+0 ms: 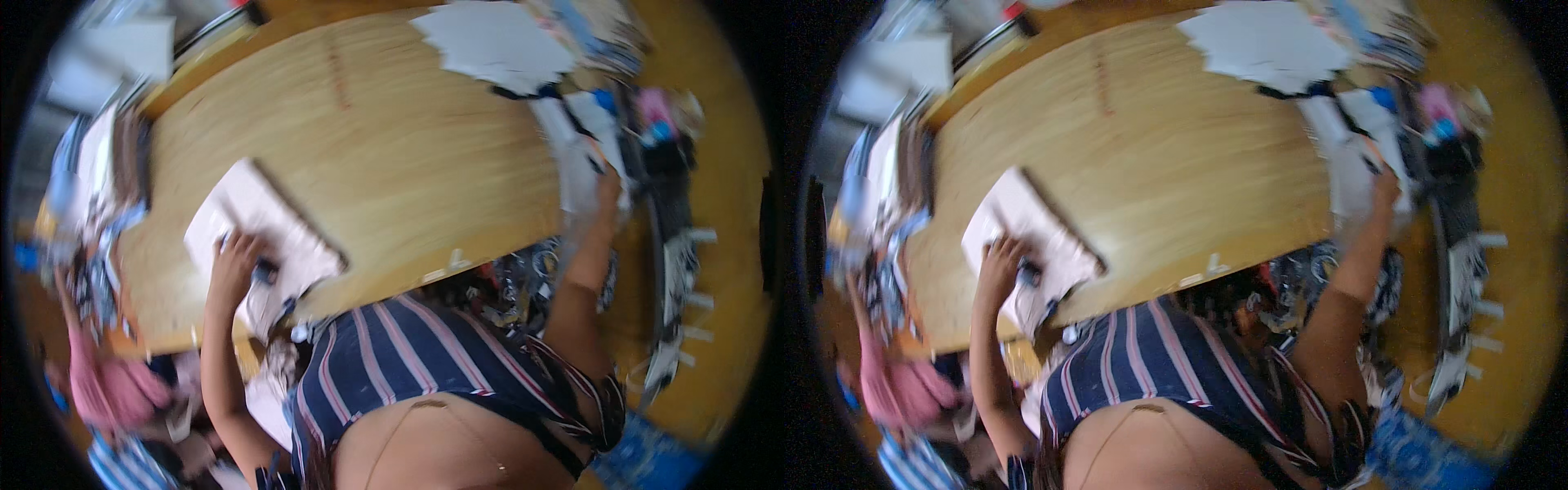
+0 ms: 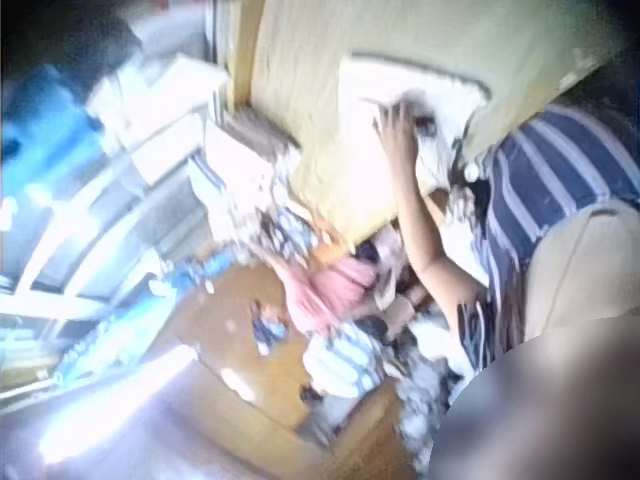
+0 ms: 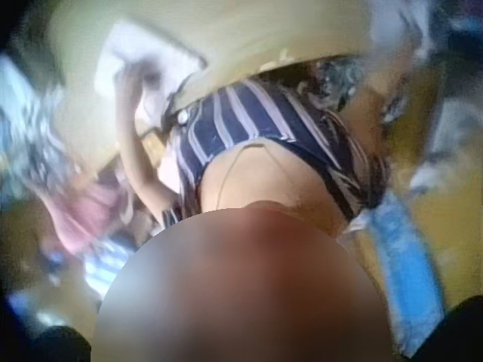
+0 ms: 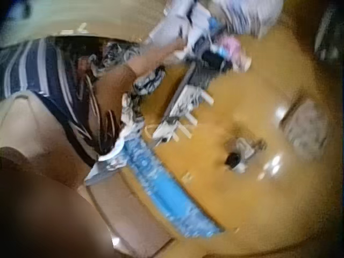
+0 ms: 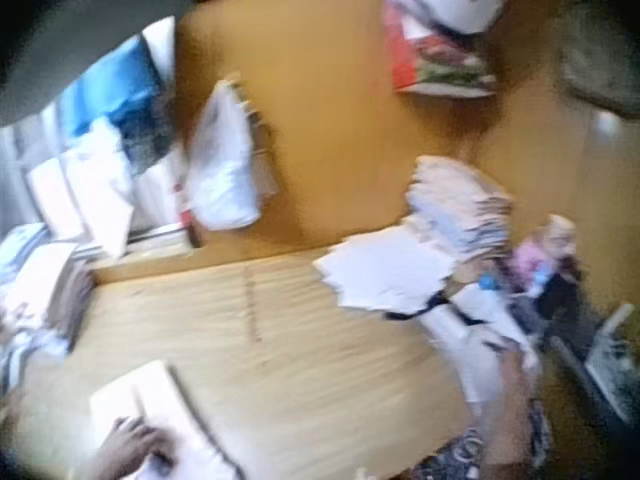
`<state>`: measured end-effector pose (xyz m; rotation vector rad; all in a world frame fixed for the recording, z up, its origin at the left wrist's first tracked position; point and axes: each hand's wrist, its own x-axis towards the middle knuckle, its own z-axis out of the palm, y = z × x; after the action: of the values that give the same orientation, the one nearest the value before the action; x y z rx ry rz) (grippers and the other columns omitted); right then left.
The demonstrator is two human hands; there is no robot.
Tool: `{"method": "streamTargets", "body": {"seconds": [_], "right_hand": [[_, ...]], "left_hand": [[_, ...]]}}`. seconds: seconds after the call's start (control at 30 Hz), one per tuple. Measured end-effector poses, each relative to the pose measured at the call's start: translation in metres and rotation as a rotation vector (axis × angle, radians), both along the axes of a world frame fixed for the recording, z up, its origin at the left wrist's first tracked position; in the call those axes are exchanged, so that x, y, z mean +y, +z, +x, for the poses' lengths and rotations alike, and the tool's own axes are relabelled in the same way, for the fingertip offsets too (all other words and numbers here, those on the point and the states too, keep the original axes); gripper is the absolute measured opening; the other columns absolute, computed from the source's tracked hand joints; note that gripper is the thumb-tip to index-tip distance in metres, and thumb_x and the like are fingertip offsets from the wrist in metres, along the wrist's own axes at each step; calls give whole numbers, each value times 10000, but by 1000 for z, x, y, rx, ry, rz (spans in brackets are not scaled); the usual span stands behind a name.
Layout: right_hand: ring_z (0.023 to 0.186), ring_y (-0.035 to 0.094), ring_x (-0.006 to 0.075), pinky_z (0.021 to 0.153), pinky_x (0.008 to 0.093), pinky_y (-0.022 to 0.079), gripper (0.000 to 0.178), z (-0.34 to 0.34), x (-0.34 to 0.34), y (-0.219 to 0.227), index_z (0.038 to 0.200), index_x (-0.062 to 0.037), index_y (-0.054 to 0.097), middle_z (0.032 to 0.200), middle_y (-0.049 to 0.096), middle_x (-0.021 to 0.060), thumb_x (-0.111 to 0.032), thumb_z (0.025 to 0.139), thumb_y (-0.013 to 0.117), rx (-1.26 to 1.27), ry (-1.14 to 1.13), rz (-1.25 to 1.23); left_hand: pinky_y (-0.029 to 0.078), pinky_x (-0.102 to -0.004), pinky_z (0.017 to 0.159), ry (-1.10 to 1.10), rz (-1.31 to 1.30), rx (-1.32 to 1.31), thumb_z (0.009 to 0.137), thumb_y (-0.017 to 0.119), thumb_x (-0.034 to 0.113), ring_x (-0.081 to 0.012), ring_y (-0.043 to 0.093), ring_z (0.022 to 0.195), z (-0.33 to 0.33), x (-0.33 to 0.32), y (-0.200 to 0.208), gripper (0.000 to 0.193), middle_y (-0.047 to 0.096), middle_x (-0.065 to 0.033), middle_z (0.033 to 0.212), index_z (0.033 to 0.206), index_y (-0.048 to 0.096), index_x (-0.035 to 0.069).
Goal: The person folds a light-colored hoodie on a wooden table, smoothing it out and folding the sleeves and body into a compact rectangle. They then place a tag on top and set the folded item aside. The person repeats this process with a second hoodie and begins folding a light blue shirt.
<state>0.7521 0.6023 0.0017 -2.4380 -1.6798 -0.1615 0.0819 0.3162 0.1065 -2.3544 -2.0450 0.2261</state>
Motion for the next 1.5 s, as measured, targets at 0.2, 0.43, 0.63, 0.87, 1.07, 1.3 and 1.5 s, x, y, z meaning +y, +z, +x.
{"method": "streamTargets", "body": {"seconds": [0.2, 0.43, 0.63, 0.87, 1.07, 1.3, 1.5], "right_hand": [[808, 565, 313, 714, 386, 433, 305, 18, -3, 1, 938, -9, 589, 881, 599, 155, -222, 722, 603, 27, 50, -108], [926, 507, 201, 793, 275, 392, 414, -139, -31, 19, 1120, 35, 445, 1059, 509, 105, -153, 765, 545, 749, 439, 263], [715, 537, 108, 651, 240, 427, 115, -471, -162, 82, 804, -30, 612, 777, 600, 40, -124, 740, 601, 1238, 1157, -457], [723, 548, 290, 644, 351, 432, 191, -552, -204, 58, 795, -33, 614, 777, 567, 113, -195, 693, 623, 659, 1458, -390], [687, 566, 294, 611, 349, 431, 201, -561, -183, 47, 743, -27, 613, 727, 588, 156, -220, 689, 634, 888, 1139, -656], [637, 553, 315, 563, 373, 412, 197, -569, -186, 80, 764, -28, 570, 699, 576, 163, -223, 742, 588, 814, 1219, -223], [629, 549, 315, 545, 373, 406, 249, -552, -190, 127, 762, -39, 567, 684, 572, 153, -287, 751, 580, 880, 1238, -5]], "left_hand": [[345, -355, 840, -123, 95, -156, 699, 526, 112, -236, 455, 1010, -7, -5, 2, 157, 532, -76, 970, 842, 567, 62], [421, -294, 745, -66, 266, -319, 670, 531, 91, -206, 530, 854, -14, -35, -27, 189, 550, -59, 896, 844, 585, 40], [426, -315, 778, -42, 390, -454, 589, 568, 42, -220, 525, 898, -17, -39, -45, 260, 543, -74, 904, 847, 585, 22], [419, -345, 789, -10, 449, -551, 546, 589, -3, -260, 511, 930, -16, -44, -52, 320, 537, -102, 928, 865, 567, 8], [430, -322, 737, -11, 480, -571, 619, 598, 32, -238, 525, 856, -16, -43, -51, 194, 547, -83, 859, 809, 574, 4], [431, -324, 614, 271, 499, -599, 672, 598, 109, -235, 507, 700, -4, -23, -45, 92, 529, -80, 708, 712, 570, 31], [436, -323, 627, 301, 426, -496, 657, 577, 85, -237, 514, 724, -2, -13, -48, 70, 519, -67, 701, 722, 570, 60]]}}
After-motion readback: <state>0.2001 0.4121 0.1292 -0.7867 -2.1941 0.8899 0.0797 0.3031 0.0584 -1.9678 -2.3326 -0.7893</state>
